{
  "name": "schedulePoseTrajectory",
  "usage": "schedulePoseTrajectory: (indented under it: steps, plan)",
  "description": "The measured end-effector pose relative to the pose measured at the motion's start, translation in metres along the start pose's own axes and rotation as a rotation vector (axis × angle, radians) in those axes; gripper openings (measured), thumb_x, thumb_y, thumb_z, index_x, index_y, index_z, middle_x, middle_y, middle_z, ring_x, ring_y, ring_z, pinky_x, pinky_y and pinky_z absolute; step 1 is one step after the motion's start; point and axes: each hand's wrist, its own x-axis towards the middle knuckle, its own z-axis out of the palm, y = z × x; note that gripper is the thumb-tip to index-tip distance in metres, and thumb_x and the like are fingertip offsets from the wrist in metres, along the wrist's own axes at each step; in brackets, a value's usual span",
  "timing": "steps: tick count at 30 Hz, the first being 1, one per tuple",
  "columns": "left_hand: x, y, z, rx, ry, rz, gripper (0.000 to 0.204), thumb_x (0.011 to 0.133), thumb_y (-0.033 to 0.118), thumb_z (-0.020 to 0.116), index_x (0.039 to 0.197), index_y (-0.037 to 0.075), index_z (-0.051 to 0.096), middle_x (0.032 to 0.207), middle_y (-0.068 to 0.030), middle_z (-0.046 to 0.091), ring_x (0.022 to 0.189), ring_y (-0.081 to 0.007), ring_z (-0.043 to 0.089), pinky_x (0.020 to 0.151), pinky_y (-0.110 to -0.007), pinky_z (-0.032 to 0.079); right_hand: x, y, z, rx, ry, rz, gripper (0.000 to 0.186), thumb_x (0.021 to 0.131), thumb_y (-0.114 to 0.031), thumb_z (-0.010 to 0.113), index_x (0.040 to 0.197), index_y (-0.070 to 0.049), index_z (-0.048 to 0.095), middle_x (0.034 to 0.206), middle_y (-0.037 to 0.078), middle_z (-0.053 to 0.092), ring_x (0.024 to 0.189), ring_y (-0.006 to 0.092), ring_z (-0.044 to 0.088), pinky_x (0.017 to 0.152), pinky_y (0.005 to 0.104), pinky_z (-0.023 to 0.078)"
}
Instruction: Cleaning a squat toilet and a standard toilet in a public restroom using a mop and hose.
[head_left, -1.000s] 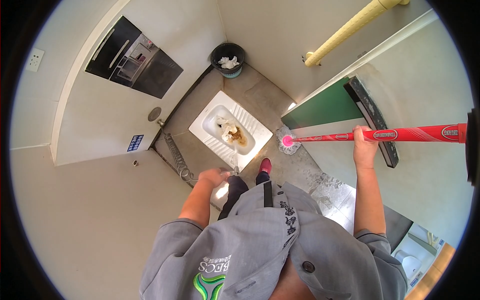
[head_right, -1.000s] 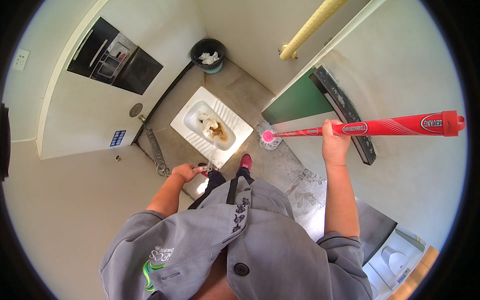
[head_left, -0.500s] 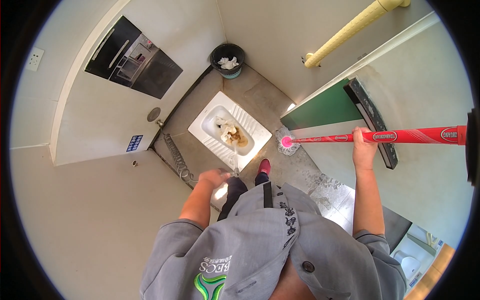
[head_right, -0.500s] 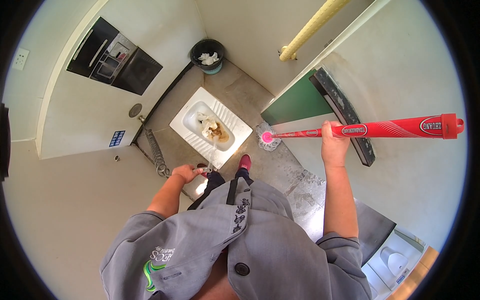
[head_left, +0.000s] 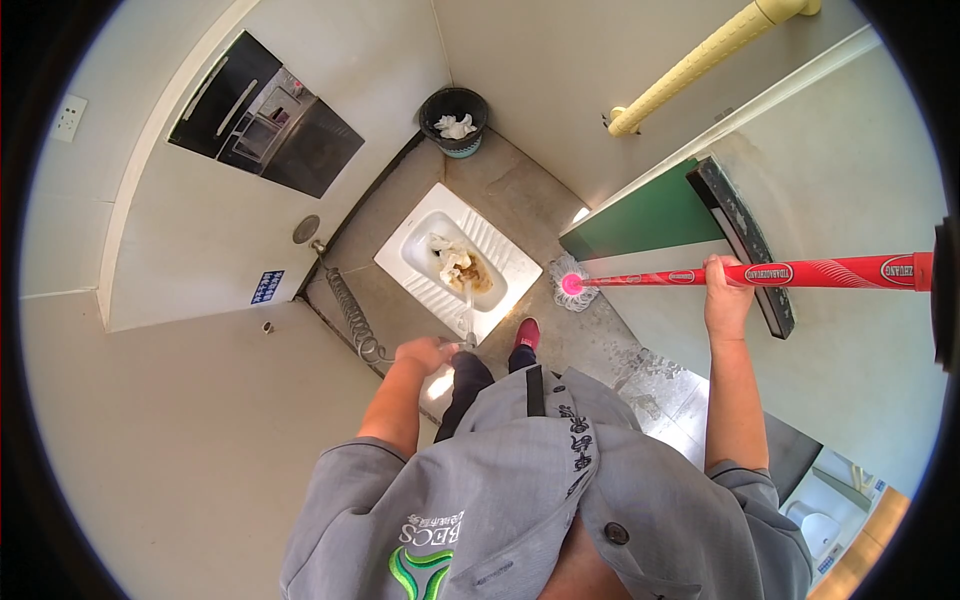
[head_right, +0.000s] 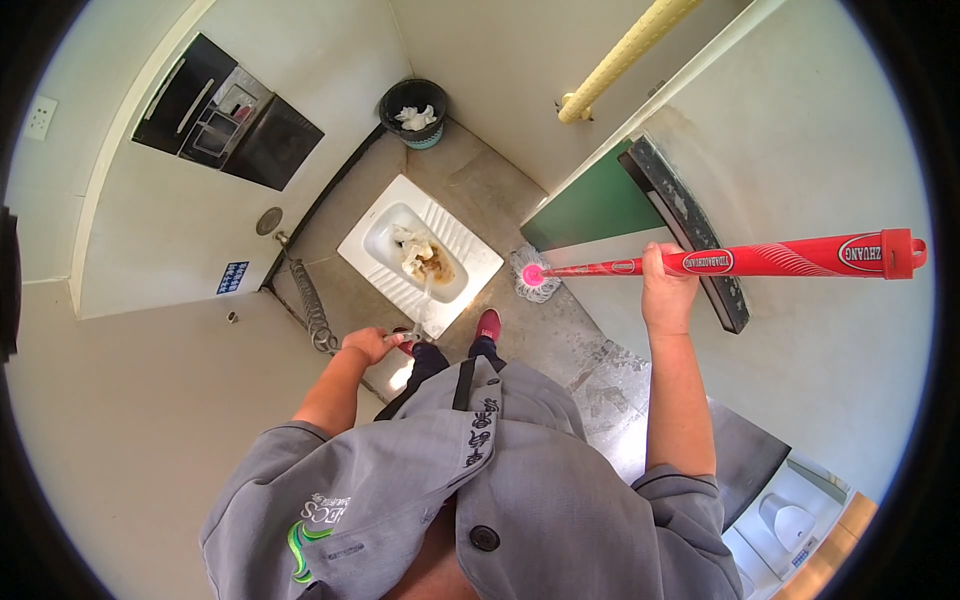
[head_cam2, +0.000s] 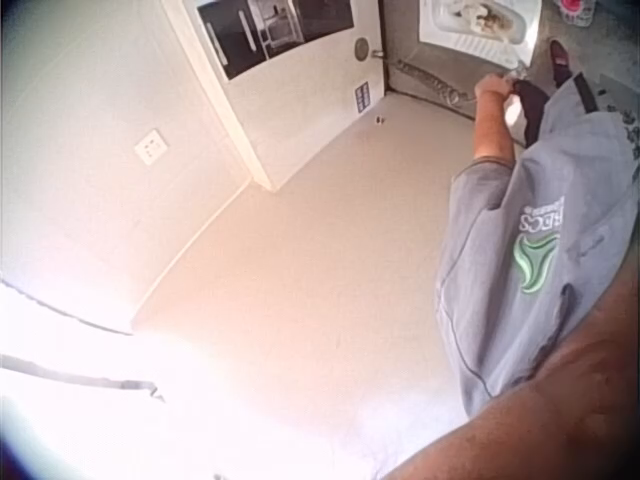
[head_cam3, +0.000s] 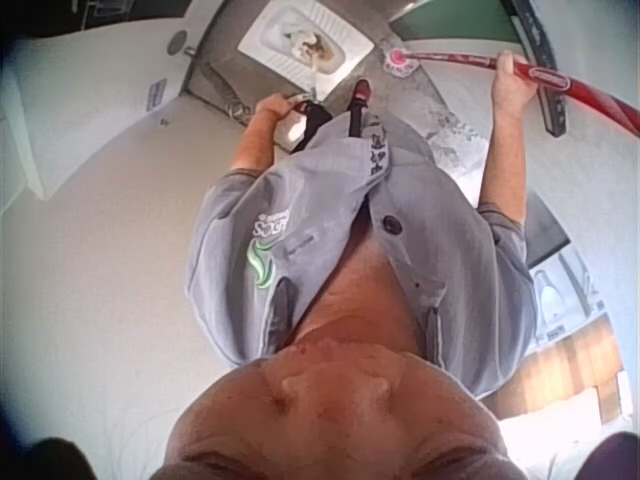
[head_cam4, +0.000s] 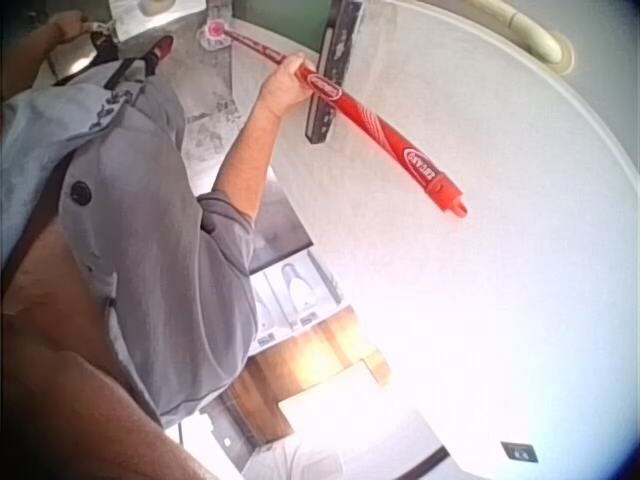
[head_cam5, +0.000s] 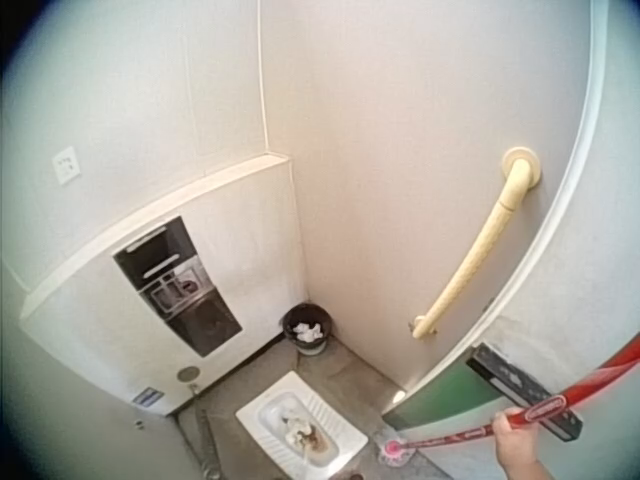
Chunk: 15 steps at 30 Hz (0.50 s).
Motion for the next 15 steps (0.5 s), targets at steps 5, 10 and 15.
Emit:
schedulePoseTrajectory:
  steps: [5, 10, 15]
  plan:
    - [-0.001, 0.0, -0.001, -0.012, 0.004, -0.001, 0.042, 0.082, 0.054, 0.037, 0.108, 0.027, 0.057, 0.103, 0.0003, 0.06, 0.102, -0.0189, 0.053, 0.083, -0.033, 0.04, -0.001, -0.002, 0.001, 0.018, 0.005, 0.0, 0.02, 0.078, -0.016, 0.056, 0.069, 0.003, 0.056, 0.061, 0.003, 0.052, 0.06, 0.0112, 0.048, 0.06, 0.0266, 0.04]
    - [0.006, -0.003, 0.007, -0.022, 0.017, 0.006, 0.045, 0.082, 0.055, 0.037, 0.108, 0.024, 0.057, 0.104, -0.0012, 0.06, 0.102, -0.0197, 0.053, 0.083, -0.034, 0.04, -0.001, -0.001, 0.0, -0.002, 0.001, -0.001, 0.02, 0.078, -0.015, 0.056, 0.07, 0.003, 0.056, 0.061, 0.003, 0.052, 0.06, 0.0113, 0.049, 0.06, 0.0268, 0.041]
    - [0.014, -0.007, 0.016, -0.009, 0.011, 0.018, 0.049, 0.081, 0.056, 0.037, 0.104, 0.018, 0.058, 0.106, -0.0053, 0.058, 0.103, -0.0223, 0.053, 0.084, -0.035, 0.04, 0.0, -0.002, 0.0, 0.002, -0.004, 0.001, 0.019, 0.078, -0.015, 0.056, 0.07, 0.003, 0.057, 0.062, 0.004, 0.053, 0.061, 0.0112, 0.049, 0.06, 0.0268, 0.041]
